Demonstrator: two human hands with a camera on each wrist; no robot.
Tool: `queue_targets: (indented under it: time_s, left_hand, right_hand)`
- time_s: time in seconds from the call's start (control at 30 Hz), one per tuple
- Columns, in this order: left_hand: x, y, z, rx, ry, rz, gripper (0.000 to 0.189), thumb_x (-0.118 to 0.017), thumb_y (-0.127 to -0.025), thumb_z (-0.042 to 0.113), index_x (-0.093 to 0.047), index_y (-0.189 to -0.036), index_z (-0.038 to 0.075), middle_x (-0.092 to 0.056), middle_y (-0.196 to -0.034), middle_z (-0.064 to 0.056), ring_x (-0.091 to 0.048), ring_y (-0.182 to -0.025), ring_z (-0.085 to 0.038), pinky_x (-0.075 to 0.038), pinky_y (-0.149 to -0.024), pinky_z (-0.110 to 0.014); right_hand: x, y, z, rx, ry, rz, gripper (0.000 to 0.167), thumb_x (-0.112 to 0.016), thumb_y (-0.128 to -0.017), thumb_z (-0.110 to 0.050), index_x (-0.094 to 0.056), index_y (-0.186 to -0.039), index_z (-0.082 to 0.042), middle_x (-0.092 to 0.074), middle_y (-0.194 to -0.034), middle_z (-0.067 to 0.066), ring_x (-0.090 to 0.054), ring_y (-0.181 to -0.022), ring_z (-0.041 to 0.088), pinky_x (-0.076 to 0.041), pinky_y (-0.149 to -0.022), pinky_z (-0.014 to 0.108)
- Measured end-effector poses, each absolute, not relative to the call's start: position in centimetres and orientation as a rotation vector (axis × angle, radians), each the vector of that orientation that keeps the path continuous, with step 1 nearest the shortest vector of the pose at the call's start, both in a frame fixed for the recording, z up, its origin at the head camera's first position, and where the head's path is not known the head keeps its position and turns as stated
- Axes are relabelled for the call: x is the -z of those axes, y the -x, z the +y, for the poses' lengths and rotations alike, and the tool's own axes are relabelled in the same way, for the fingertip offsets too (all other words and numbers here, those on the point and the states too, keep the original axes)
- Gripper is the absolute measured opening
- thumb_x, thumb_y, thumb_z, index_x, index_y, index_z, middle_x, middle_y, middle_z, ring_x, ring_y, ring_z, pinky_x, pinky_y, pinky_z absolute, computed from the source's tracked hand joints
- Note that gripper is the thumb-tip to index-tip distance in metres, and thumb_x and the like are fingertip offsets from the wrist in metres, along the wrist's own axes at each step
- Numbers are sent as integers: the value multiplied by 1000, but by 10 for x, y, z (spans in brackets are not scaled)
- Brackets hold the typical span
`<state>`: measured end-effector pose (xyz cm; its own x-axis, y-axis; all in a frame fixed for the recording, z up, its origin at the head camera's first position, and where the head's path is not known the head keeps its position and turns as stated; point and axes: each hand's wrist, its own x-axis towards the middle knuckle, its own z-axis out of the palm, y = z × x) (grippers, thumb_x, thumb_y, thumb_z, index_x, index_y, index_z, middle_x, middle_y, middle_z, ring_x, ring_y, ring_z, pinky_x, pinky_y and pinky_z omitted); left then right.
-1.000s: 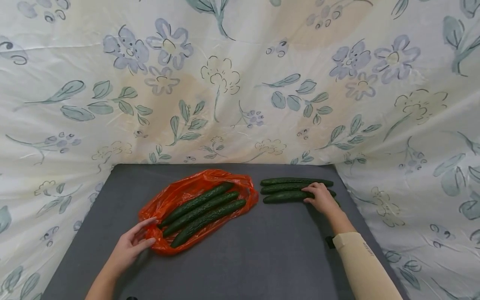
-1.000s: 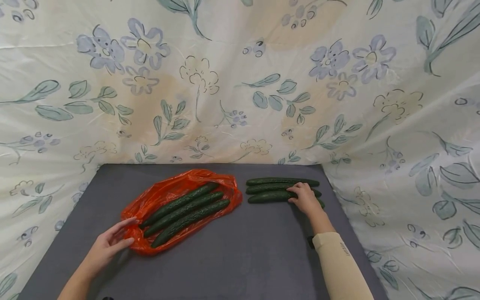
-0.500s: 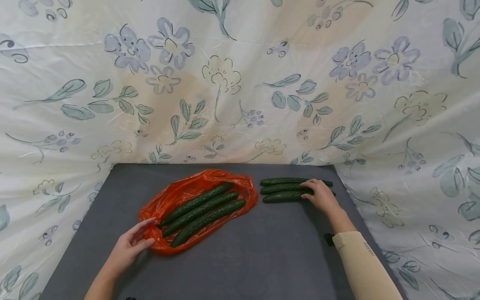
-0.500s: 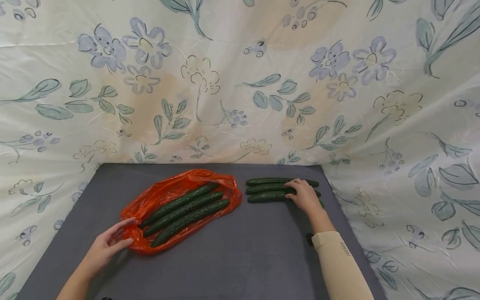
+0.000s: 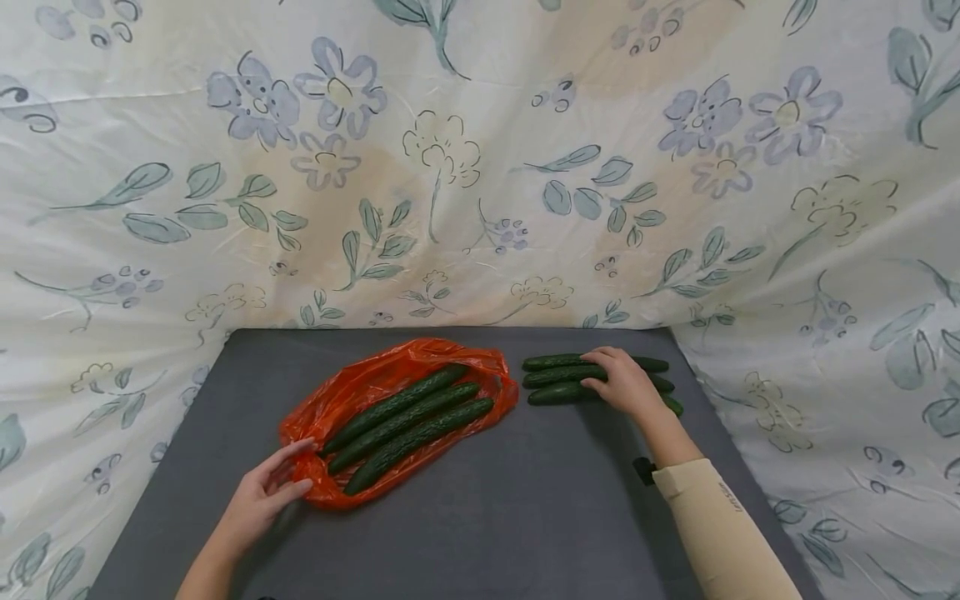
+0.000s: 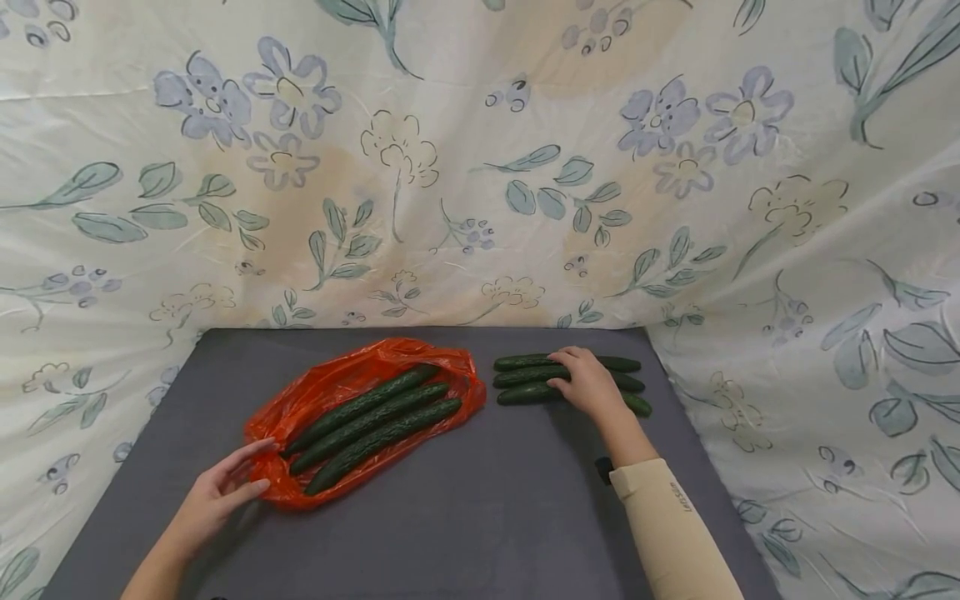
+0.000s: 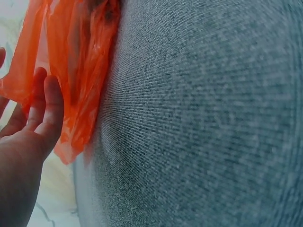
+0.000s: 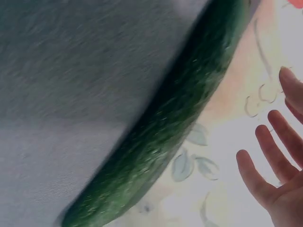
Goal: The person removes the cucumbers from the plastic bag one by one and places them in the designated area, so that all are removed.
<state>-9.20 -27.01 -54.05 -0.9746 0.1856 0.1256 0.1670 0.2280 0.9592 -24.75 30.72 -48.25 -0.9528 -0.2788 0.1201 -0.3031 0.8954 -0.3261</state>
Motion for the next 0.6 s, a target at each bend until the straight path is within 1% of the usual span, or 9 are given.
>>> queue_targets:
  time_s: [0.17,0.43,0.6]
  left_hand:
    - [542,92,-272,-1912,-330,2432,52,-60,-99,0,-42,-147,-7,-58,-139,15,-52,-125,10,-47,-93,-9]
    - [542,92,-270,-1908,-313,2422,51,-61,-100,2,-43,-147,-7,-57,-138,16,-54,-122,11,-50,-90,-12]
    - [541,92,-269,-1910,-306,2413,52,-61,-100,3,-42,-147,-8,-58,-138,16,-55,-122,10,-51,-90,-13]
  right_hand:
    - [474,246,292,-531,-490,-2989,49,-78,-89,-20,-63,-134,-7,-57,-139,19,-50,-130,42,-44,-103,59]
    - [468,244,265,-529,-577,-2964,51,-77,-91,-25,-62,-137,-10,-58,-138,16,-52,-129,38,-47,-102,56]
    - [466,242,249,-564,-640,-2945,51,-77,-91,-23,-61,-138,-11,-58,-138,15,-53,-129,38,-48,-101,54]
